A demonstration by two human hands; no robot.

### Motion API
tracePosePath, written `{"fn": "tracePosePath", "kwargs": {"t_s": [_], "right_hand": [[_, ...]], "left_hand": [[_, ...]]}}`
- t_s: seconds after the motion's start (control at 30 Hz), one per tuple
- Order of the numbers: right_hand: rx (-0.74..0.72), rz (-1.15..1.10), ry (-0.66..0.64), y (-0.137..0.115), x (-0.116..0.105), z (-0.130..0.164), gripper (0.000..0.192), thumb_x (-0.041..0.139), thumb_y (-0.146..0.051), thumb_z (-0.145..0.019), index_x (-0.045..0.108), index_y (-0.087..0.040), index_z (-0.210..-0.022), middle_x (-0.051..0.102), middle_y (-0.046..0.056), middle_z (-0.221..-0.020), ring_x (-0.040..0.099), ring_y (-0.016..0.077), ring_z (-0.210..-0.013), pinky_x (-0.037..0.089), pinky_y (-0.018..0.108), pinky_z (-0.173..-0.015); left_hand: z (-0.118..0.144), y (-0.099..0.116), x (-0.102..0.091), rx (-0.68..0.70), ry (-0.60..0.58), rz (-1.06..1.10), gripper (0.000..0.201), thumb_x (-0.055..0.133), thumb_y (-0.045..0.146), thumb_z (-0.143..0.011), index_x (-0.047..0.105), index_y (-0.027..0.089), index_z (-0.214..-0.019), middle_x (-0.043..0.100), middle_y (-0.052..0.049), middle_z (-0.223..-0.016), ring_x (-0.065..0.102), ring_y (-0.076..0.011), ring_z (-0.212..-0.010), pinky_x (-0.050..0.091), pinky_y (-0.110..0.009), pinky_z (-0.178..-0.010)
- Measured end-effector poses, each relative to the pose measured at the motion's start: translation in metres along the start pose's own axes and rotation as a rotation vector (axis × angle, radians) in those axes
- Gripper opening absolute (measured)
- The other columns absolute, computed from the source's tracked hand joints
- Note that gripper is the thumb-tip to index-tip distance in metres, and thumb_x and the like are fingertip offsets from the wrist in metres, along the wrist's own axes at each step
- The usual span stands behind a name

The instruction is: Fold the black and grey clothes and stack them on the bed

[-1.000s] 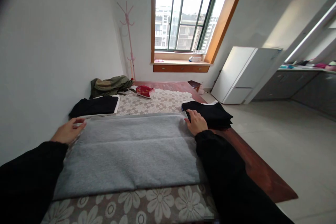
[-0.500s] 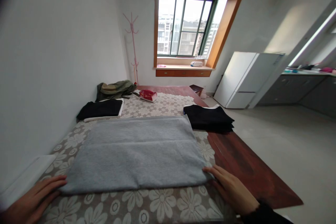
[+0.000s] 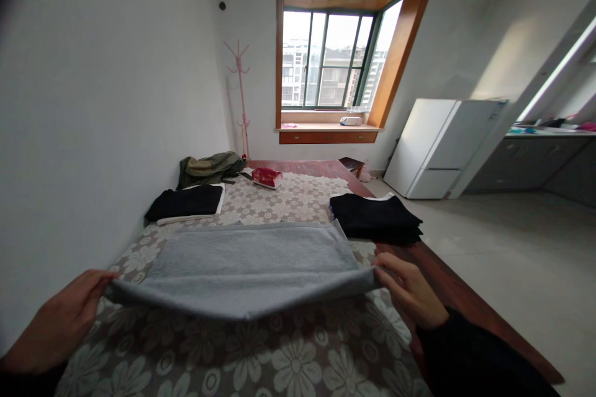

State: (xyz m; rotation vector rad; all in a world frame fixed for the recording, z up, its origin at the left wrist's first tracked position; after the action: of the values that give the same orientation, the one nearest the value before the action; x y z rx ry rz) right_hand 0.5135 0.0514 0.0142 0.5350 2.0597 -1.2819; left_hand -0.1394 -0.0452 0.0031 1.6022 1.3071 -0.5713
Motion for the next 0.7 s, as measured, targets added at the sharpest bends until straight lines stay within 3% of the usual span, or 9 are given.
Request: {"fn": "tracePosePath", "kwargs": {"t_s": [0.13, 0.27, 0.37, 0.47, 0.57, 0.7], "right_hand": [[0.103, 0.145, 0.031, 0.021, 0.004, -0.095, 0.038, 0.047, -0.049, -0.095, 0.067, -0.02, -0.08, 0.068, 0.002, -0.075, 0.063, 0.021, -0.074, 0.05, 0.029, -0.068], [0.287, 0.402, 0.028, 0.042, 0.034, -0.157, 0.029, 0.048, -0.034, -0.096, 0.072, -0.019, -0.09, 0.075, 0.006, -0.09, 0.069, 0.0213, -0.086, 0.048, 0.027, -0.074], [0.372, 0.491, 0.077, 0.053, 0.062, -0.165, 0.027, 0.049, -0.033, -0.098, 0.072, -0.019, -0.1, 0.076, 0.011, -0.095, 0.071, 0.0238, -0.088, 0.046, 0.028, -0.073], [0.432, 0.567, 0.126, 0.06, 0.082, -0.158, 0.028, 0.046, -0.034, -0.102, 0.069, -0.019, -0.111, 0.076, 0.014, -0.097, 0.071, 0.026, -0.089, 0.046, 0.031, -0.076], [0.439, 0.61, 0.155, 0.065, 0.089, -0.152, 0.032, 0.047, -0.036, -0.103, 0.063, -0.017, -0.123, 0.074, 0.016, -0.104, 0.07, 0.028, -0.098, 0.046, 0.035, -0.084], [0.357, 0.705, 0.152, 0.063, 0.09, -0.149, 0.045, 0.055, -0.04, -0.098, 0.055, -0.018, -0.138, 0.069, 0.016, -0.123, 0.064, 0.0312, -0.111, 0.045, 0.04, -0.092]], "left_hand": [[-0.099, 0.034, 0.011, -0.191, -0.047, 0.027, 0.031, 0.033, 0.038, -0.093, 0.06, 0.025, -0.094, 0.07, -0.008, -0.097, 0.067, -0.0336, -0.097, 0.052, -0.048, -0.096], [-0.156, 0.033, 0.063, -0.26, -0.071, 0.06, 0.036, 0.031, 0.034, -0.097, 0.063, 0.017, -0.102, 0.071, -0.013, -0.104, 0.066, -0.0325, -0.104, 0.05, -0.045, -0.097], [-0.162, 0.022, 0.107, -0.369, -0.093, 0.08, 0.038, 0.035, 0.036, -0.098, 0.062, 0.012, -0.109, 0.071, -0.017, -0.107, 0.069, -0.0314, -0.104, 0.052, -0.042, -0.092], [-0.151, 0.009, 0.133, -0.419, -0.097, 0.096, 0.04, 0.049, 0.042, -0.093, 0.059, 0.012, -0.117, 0.071, -0.021, -0.113, 0.071, -0.0336, -0.103, 0.055, -0.044, -0.092], [-0.14, 0.0, 0.14, -0.357, -0.079, 0.119, 0.051, 0.058, 0.039, -0.089, 0.051, 0.016, -0.134, 0.067, -0.018, -0.128, 0.069, -0.0312, -0.112, 0.053, -0.042, -0.1], [-0.133, -0.006, 0.138, -0.301, -0.081, 0.127, 0.06, 0.056, 0.039, -0.088, 0.044, 0.018, -0.144, 0.066, -0.017, -0.132, 0.071, -0.0293, -0.107, 0.055, -0.04, -0.096]]}}
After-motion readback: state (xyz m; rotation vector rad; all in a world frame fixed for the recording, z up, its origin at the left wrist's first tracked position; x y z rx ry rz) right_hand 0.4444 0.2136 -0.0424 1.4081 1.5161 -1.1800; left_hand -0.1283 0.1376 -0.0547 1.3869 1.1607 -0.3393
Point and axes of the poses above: each hand's wrist, its own z-axis away from the middle knuckle, its own x-axis out of the palm, y = z × x, the point moved 3 cm from there along -z, towards the middle knuckle
